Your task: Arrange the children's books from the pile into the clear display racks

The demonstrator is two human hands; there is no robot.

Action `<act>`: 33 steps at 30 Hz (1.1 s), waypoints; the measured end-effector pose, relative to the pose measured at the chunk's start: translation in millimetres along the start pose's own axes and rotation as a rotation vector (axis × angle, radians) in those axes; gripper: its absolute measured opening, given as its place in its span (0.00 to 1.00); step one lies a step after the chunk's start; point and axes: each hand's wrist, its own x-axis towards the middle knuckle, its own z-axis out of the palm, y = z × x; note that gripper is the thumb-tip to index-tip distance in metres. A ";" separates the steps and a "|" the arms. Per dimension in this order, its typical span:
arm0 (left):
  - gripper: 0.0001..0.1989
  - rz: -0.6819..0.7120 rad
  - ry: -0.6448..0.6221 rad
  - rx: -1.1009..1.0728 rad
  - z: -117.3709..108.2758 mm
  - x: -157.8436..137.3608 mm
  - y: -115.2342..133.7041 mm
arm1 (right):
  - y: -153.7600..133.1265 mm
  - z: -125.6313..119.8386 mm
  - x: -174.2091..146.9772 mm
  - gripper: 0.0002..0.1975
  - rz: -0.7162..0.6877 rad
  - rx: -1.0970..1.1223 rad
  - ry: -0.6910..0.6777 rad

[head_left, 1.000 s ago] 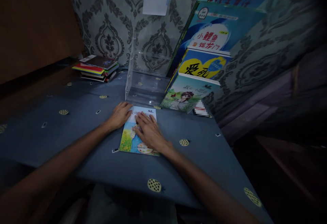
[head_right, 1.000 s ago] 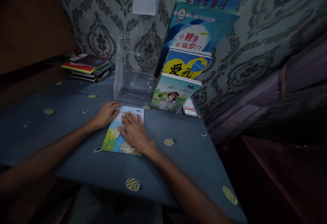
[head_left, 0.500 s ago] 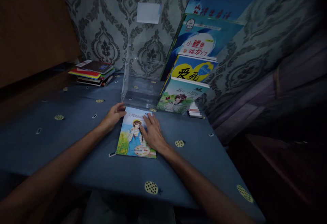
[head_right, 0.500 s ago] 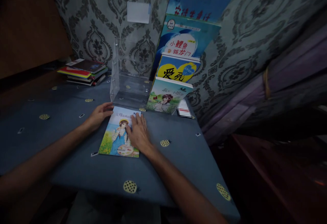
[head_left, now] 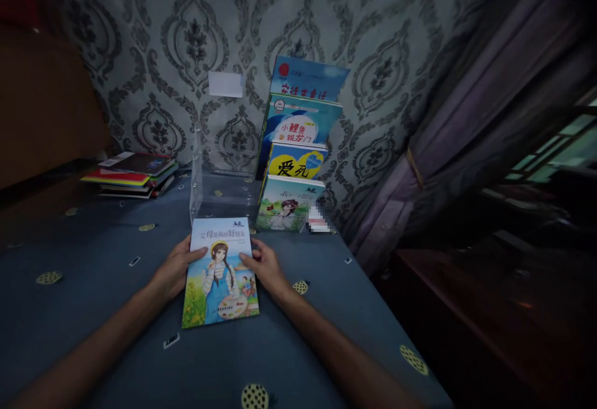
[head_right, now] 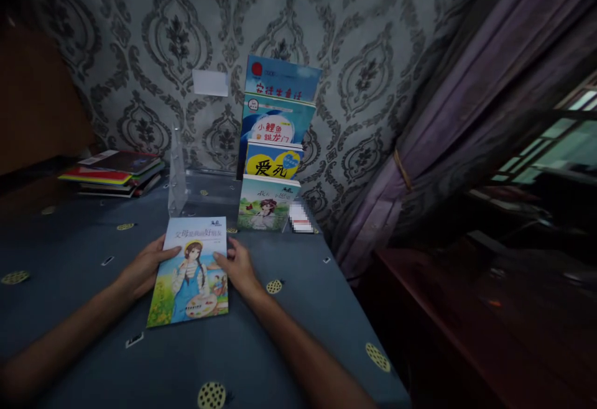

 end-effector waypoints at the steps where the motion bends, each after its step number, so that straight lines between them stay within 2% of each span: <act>1: 0.38 0.024 -0.001 -0.004 1.3 -1.3 2.1 | -3.9 -0.9 0.1 0.31 0.031 0.074 -0.049; 3: 0.38 0.080 -0.022 -0.008 4.1 -4.7 4.8 | -14.2 -0.8 -1.6 0.27 0.011 0.157 -0.083; 6: 0.37 0.145 -0.058 -0.003 8.7 -11.8 7.6 | -33.1 1.4 -8.1 0.23 -0.121 0.161 -0.031; 11: 0.38 0.224 -0.061 0.073 14.7 -26.5 15.4 | -59.6 2.4 -24.1 0.13 -0.442 -0.135 0.127; 14: 0.32 0.251 -0.073 0.160 11.7 -30.1 14.9 | -61.0 1.3 -30.0 0.10 -0.574 -0.275 0.171; 16: 0.29 0.245 -0.088 0.222 7.0 -28.1 9.1 | -56.5 0.0 -31.2 0.10 -0.586 -0.296 0.165; 21: 0.31 0.202 -0.120 0.344 -1.4 -17.2 -9.7 | -48.8 -7.1 -32.1 0.13 -0.547 -0.307 0.151; 25: 0.27 0.173 -0.217 0.384 0.0 -14.8 -12.7 | -50.8 -17.2 -30.5 0.23 -0.529 -0.294 0.192; 27: 0.25 0.178 -0.251 0.398 1.4 -16.8 -11.3 | -50.7 -25.6 -24.5 0.25 -0.507 -0.288 0.263; 30: 0.23 0.214 -0.311 0.441 2.7 -22.0 -9.6 | -47.2 -43.3 -7.0 0.22 -0.435 -0.296 0.419; 33: 0.19 0.251 -0.383 0.507 2.1 -27.1 -10.6 | -40.7 -61.1 13.6 0.21 -0.380 -0.275 0.510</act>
